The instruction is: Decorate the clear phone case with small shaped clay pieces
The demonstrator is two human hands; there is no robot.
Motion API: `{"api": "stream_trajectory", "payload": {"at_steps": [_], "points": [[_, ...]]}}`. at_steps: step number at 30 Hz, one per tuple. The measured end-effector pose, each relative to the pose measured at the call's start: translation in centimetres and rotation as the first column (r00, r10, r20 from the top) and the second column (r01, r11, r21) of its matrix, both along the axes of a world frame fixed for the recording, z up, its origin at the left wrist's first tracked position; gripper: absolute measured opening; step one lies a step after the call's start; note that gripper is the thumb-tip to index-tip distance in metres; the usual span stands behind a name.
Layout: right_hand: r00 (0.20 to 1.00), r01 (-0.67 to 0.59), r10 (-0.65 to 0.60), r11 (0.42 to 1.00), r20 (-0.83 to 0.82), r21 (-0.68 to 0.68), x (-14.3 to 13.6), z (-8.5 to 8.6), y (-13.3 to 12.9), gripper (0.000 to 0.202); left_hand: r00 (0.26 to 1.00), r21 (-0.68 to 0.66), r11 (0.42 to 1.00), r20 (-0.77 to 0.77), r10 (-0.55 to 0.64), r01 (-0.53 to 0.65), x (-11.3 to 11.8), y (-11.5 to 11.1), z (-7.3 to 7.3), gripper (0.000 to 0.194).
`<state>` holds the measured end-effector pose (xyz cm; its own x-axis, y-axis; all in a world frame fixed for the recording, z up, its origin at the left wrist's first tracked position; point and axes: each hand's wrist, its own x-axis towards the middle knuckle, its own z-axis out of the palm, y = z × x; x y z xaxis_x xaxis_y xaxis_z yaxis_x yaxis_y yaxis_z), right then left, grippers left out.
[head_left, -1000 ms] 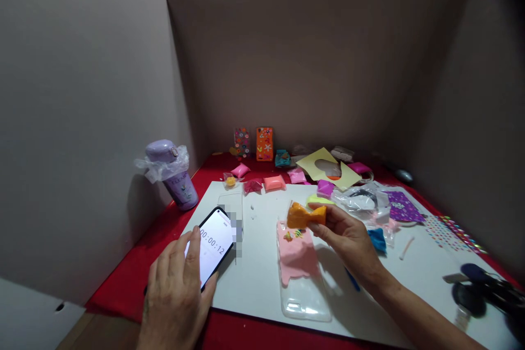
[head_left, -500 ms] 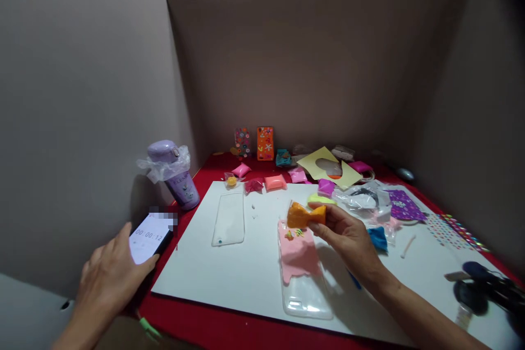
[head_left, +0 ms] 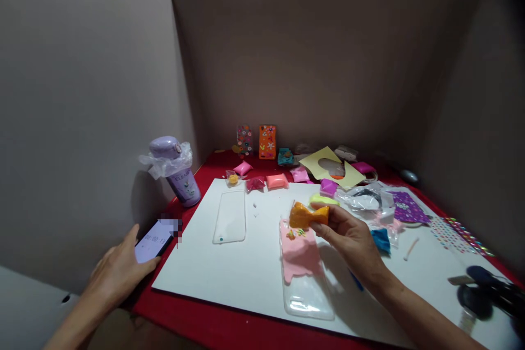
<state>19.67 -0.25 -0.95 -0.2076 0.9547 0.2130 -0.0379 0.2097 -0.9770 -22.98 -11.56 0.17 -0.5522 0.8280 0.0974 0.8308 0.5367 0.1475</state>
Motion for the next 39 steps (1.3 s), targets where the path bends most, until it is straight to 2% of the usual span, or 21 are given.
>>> {"api": "stream_trajectory", "payload": {"at_steps": [2,4,9,16,19,22,23,25,27,29,32,34,36,37,39], "points": [[1.000,0.005,-0.006,1.000,0.009,0.007,0.0,0.1,0.0,0.039,1.000,-0.062,0.998,-0.010,-0.020,0.019,0.1,0.0,0.3,0.089],[1.000,0.007,-0.007,1.000,0.010,0.014,0.0,0.2,-0.1,0.039,0.996,-0.082,0.996,-0.083,-0.039,0.033,0.5,-0.1,0.8,0.087],[1.000,0.008,-0.008,1.000,0.010,0.015,0.1,0.2,-0.1,0.039,0.956,-0.019,0.994,-0.272,-0.109,0.108,1.5,-0.3,1.6,0.071],[1.000,0.008,-0.008,1.000,-0.002,0.022,0.0,0.2,-0.1,0.039,0.942,-0.002,0.992,-0.312,-0.122,0.128,1.1,-0.6,1.1,0.062],[1.000,0.018,-0.018,1.000,-0.004,0.021,0.0,0.2,-0.1,0.040,0.928,0.049,0.992,-0.361,-0.093,0.119,1.7,-0.6,1.4,0.060],[1.000,0.012,-0.012,0.999,-0.011,0.030,-0.1,0.3,-0.2,0.037,0.926,0.148,0.975,-0.365,-0.100,0.164,4.0,0.2,2.0,0.063],[1.000,0.009,-0.009,0.999,-0.017,0.030,-0.1,0.3,-0.2,0.036,0.927,0.186,0.956,-0.340,-0.156,0.229,5.1,0.6,2.3,0.060],[0.999,0.002,-0.001,1.000,-0.037,0.027,-0.2,0.4,-0.2,0.034,0.922,0.328,0.873,-0.265,-0.281,0.360,8.0,1.9,2.9,0.056],[0.998,-0.007,0.008,1.000,-0.056,0.017,-0.2,0.7,-0.2,0.033,0.901,0.404,0.811,-0.094,-0.423,0.423,11.5,3.2,3.6,0.052],[0.998,-0.021,0.022,1.000,-0.066,0.011,-0.2,1.1,-0.2,0.031,0.829,0.433,0.791,0.156,-0.537,0.431,15.2,4.6,4.2,0.047],[0.997,-0.041,0.042,0.999,-0.058,0.017,0.1,1.8,-0.2,0.027,0.619,0.425,0.775,0.468,-0.630,0.467,20.3,6.4,5.0,0.047],[0.999,-0.036,0.037,0.999,-0.040,0.028,0.5,2.1,-0.2,0.026,0.453,0.470,0.743,0.593,-0.666,0.477,22.9,7.5,5.1,0.046],[0.999,-0.006,0.008,0.999,-0.037,0.041,1.0,2.1,0.0,0.026,0.257,0.516,0.724,0.703,-0.664,0.458,24.8,8.4,4.9,0.031],[0.999,0.017,-0.015,0.999,-0.042,0.043,1.3,2.0,0.2,0.025,0.197,0.541,0.722,0.724,-0.661,0.432,25.4,8.8,4.8,0.025],[0.996,0.070,-0.068,0.997,-0.060,0.036,1.9,1.7,0.6,0.024,0.148,0.559,0.730,0.746,-0.650,0.393,26.2,9.3,4.6,0.021]]}}
